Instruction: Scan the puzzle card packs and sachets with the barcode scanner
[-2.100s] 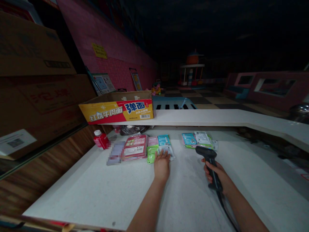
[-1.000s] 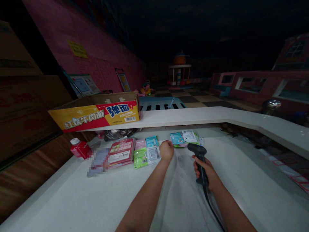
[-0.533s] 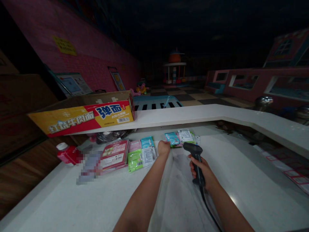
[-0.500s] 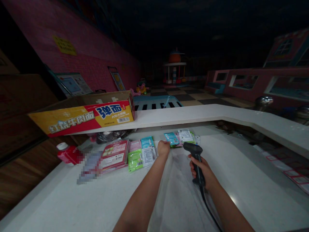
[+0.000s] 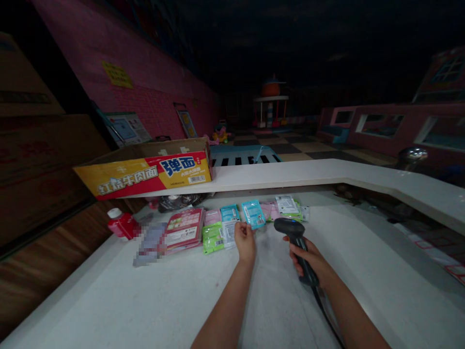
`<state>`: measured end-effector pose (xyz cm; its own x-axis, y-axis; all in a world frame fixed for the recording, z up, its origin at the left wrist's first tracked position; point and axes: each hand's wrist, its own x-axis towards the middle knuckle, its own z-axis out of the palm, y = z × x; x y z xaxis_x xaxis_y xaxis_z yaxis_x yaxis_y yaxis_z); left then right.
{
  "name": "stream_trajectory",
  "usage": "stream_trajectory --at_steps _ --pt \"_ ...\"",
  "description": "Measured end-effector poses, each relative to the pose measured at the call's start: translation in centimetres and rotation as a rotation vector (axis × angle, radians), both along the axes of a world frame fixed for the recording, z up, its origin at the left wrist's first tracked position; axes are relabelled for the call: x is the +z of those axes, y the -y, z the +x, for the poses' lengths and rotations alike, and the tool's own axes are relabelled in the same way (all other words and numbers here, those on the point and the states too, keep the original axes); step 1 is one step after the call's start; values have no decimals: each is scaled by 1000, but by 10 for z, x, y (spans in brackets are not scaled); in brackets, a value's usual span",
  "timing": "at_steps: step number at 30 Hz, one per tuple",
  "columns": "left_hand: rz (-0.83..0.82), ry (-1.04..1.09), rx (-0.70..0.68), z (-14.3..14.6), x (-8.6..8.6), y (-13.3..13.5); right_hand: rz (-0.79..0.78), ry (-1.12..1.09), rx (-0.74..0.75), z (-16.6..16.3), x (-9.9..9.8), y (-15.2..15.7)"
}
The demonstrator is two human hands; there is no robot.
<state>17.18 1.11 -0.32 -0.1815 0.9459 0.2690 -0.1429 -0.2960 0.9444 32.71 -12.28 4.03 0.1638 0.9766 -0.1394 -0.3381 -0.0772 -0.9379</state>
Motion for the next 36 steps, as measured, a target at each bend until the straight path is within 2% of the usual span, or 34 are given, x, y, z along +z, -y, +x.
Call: stream_trajectory --at_steps 6,12,15,20,30,36 --pt "-40 46 11 1 2 1 11 86 50 -6 7 9" --pt "-7 -149 115 -2 2 2 25 81 72 -6 13 11" --pt "23 -178 142 -3 2 3 23 73 68 -6 12 11" --pt "-7 -56 59 0 2 4 27 42 51 -6 9 9" --pt "-95 85 27 3 5 6 14 -65 -32 1 -7 -3" --pt "-160 276 83 -18 9 5 13 -122 -79 4 -9 -3"
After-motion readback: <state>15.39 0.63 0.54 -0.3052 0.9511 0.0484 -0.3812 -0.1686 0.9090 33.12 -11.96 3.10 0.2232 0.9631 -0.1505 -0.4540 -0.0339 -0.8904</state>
